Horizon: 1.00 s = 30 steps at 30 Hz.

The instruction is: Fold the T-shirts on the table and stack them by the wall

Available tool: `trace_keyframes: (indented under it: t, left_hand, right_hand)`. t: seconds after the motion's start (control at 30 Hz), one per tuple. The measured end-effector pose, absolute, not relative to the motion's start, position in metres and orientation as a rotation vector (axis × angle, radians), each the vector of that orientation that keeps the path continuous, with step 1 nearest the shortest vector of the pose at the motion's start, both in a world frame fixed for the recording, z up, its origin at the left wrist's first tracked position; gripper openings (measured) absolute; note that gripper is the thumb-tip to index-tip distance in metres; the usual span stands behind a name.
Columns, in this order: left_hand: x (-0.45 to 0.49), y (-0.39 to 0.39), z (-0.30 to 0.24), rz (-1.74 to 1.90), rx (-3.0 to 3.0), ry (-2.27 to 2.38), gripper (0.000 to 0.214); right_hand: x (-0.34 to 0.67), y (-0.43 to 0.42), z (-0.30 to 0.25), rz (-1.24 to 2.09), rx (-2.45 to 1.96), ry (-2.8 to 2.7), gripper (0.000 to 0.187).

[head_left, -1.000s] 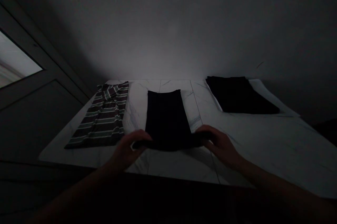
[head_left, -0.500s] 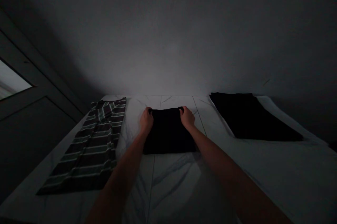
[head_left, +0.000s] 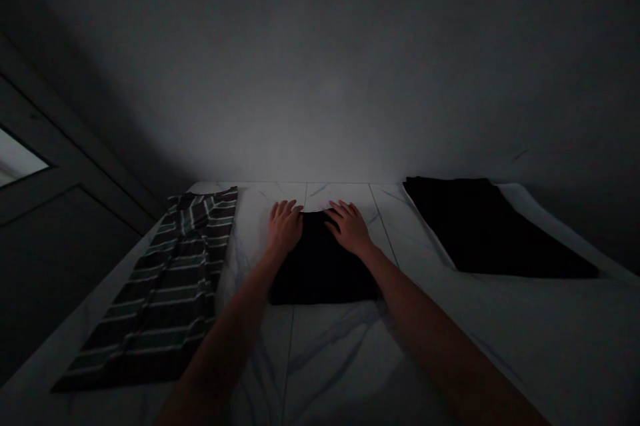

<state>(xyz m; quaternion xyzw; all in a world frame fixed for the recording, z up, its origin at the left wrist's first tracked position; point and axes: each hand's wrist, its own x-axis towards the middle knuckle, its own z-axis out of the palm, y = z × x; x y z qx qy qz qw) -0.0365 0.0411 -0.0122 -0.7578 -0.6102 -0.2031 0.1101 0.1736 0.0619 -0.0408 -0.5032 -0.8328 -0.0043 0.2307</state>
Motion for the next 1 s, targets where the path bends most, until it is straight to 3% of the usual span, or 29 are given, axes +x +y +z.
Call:
trace_keyframes:
  t: [0.13, 0.5, 0.83, 1.0]
  left_hand:
    - [-0.037, 0.043, -0.034, -0.325, -2.391, -1.782, 0.052]
    - [-0.036, 0.039, -0.022, -0.38, -2.433, -1.889, 0.053]
    - [-0.041, -0.082, -0.048, -0.36, -2.338, -1.764, 0.06]
    - [-0.043, -0.087, -0.05, -0.389, -2.412, -1.787, 0.06]
  right_hand:
    - [0.168, 0.061, -0.048, 0.133, -1.56, -2.43, 0.059]
    - [0.16, 0.046, -0.024, 0.189, -1.638, -2.399, 0.059]
    - [0.173, -0.078, -0.051, 0.17, -1.469, -2.38, 0.069]
    - [0.175, -0.081, -0.05, 0.294, -1.481, -2.376, 0.067]
